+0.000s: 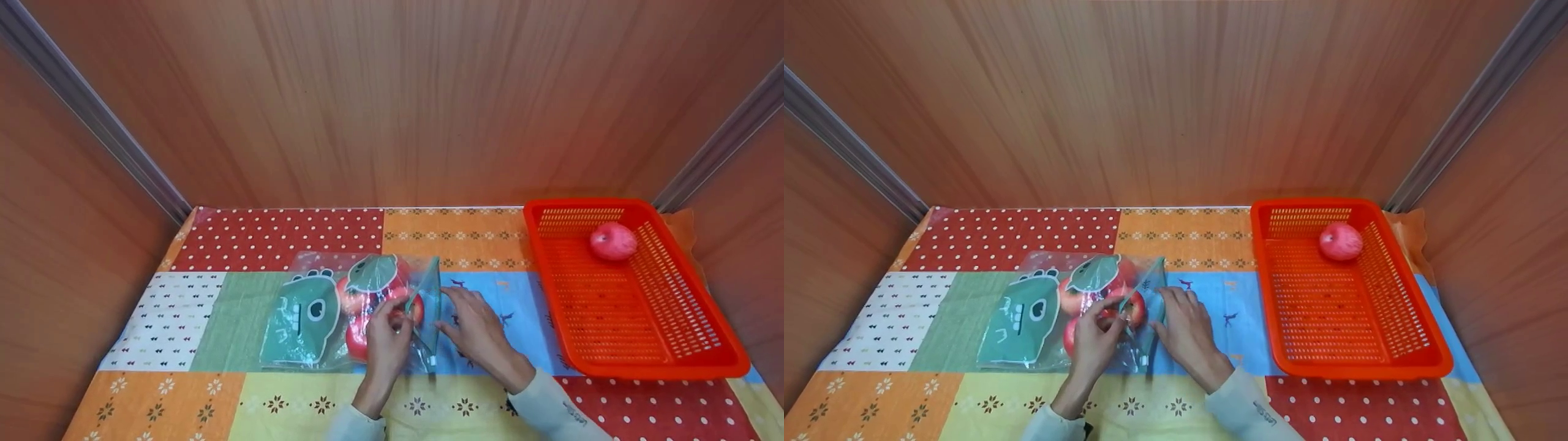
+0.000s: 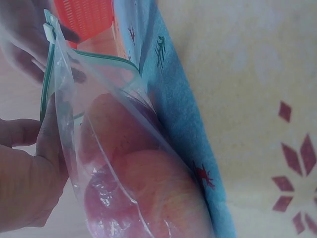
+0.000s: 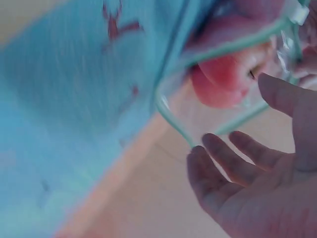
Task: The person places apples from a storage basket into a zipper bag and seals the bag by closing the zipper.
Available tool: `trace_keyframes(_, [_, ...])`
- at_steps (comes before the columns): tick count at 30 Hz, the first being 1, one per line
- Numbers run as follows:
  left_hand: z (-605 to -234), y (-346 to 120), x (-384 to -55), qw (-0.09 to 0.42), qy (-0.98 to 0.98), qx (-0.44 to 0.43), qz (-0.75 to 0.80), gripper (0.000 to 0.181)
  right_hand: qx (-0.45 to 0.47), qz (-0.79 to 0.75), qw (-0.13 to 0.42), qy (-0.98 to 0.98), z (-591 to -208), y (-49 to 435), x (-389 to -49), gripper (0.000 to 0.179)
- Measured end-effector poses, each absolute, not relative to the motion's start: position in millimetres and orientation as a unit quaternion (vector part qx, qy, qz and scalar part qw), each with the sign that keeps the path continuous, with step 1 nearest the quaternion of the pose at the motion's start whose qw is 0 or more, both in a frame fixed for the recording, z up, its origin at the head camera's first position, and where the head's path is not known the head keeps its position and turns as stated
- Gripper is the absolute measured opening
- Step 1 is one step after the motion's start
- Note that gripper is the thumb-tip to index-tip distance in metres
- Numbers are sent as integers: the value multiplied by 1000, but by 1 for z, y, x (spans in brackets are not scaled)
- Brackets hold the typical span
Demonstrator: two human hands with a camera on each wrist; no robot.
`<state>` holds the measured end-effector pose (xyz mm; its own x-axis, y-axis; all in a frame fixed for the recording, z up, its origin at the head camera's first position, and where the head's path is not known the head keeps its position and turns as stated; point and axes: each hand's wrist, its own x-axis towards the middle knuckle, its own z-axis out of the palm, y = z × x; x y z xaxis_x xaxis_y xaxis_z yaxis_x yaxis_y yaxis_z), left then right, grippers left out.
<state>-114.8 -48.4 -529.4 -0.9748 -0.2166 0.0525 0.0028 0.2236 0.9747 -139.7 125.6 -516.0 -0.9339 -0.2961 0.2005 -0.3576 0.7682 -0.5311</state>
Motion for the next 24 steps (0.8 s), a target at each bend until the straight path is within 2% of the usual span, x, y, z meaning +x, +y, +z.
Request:
trace_keyframes(6, [-530,-49,-113,88,-779,73,-617,38,173,245,82,-951,-491,143,-128,59])
trace_keyframes(17, [-529,-49,-111,81,-779,78,-617,38,139,241,84,-957,-443,200,-122,59])
trace_keyframes(24, [-528,-48,-109,83,-781,76,-615,38,109,220,80,-966,-428,237,-129,59])
